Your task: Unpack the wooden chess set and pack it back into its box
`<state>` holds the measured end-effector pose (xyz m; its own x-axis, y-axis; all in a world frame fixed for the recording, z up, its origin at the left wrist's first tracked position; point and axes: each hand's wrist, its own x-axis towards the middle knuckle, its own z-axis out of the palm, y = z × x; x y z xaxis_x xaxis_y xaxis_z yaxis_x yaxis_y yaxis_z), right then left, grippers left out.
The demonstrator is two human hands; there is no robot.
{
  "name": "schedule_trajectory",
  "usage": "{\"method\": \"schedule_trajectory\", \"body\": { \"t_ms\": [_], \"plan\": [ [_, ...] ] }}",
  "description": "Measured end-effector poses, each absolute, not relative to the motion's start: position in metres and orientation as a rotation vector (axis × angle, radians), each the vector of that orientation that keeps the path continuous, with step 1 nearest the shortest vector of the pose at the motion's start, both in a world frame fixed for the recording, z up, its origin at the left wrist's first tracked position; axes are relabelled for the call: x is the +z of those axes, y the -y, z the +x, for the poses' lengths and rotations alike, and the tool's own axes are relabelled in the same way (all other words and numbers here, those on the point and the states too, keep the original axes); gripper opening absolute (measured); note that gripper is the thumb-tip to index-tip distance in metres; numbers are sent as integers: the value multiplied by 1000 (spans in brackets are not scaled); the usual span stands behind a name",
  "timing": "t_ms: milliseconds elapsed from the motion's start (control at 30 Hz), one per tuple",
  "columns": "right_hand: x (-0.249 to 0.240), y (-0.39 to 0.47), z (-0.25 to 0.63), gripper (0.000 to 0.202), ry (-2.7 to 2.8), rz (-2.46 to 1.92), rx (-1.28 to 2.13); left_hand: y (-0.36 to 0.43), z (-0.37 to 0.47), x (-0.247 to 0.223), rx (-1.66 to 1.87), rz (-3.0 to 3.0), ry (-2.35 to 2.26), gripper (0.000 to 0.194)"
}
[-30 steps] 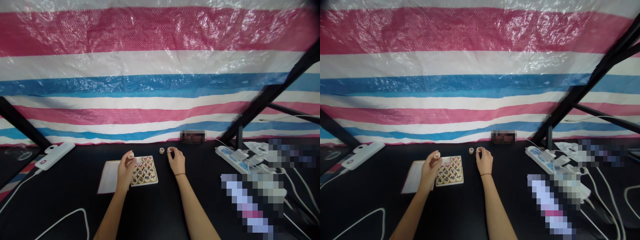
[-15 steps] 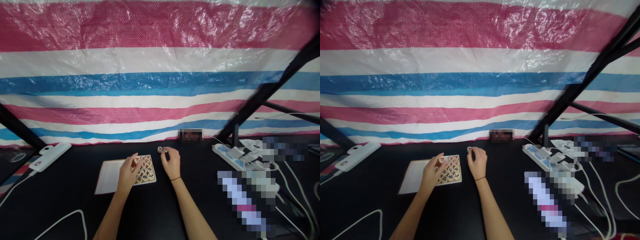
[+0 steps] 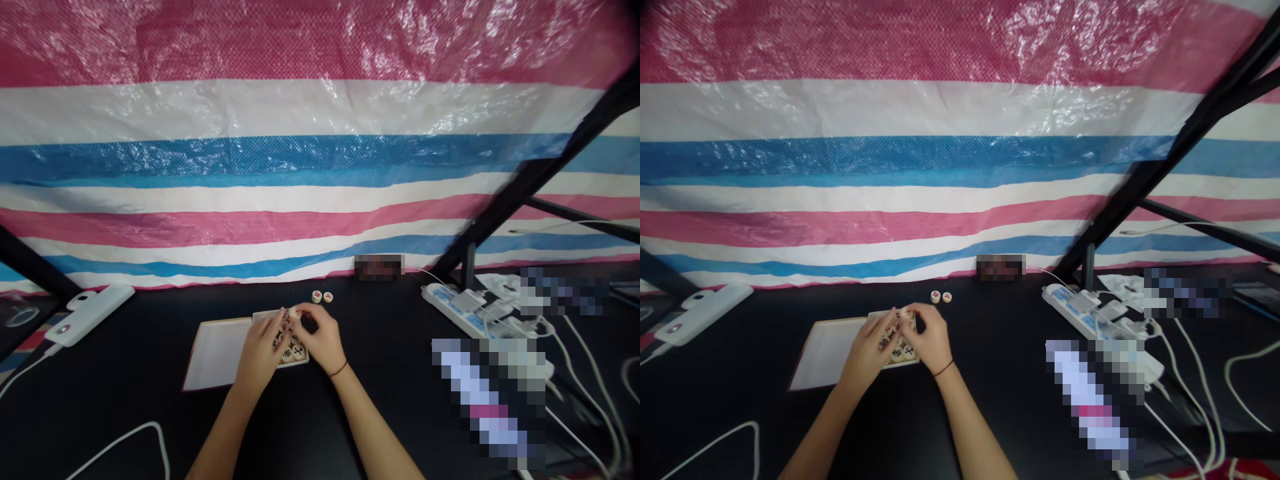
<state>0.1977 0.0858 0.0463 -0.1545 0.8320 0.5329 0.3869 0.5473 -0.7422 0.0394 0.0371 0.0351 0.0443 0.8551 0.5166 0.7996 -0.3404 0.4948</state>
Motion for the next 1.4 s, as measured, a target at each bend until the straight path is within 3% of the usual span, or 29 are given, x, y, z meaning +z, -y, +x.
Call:
{"method": "schedule_trajectory", "body": {
  "t_ms": [167,467,1033,1200,1400],
  "plan": [
    [27,-131,241,16,1684,-1402,134,-37,34,45,1166,2251,-1851,28],
    [8,-143,247,20,1803,-1733,190,-39,31,41,1153,2245,-1814,24],
    [7,-145,245,20,1814,-1692,210,-41,29,41,1122,2176,-1789,28],
    [16,-132,242,19,1659,-1550,47,-40,26,40,1104,2132,-2003,28],
    [28,-107,222,21,1841,-1318,505,-38,29,48,813,2045,-2329,24]
  ]
}}
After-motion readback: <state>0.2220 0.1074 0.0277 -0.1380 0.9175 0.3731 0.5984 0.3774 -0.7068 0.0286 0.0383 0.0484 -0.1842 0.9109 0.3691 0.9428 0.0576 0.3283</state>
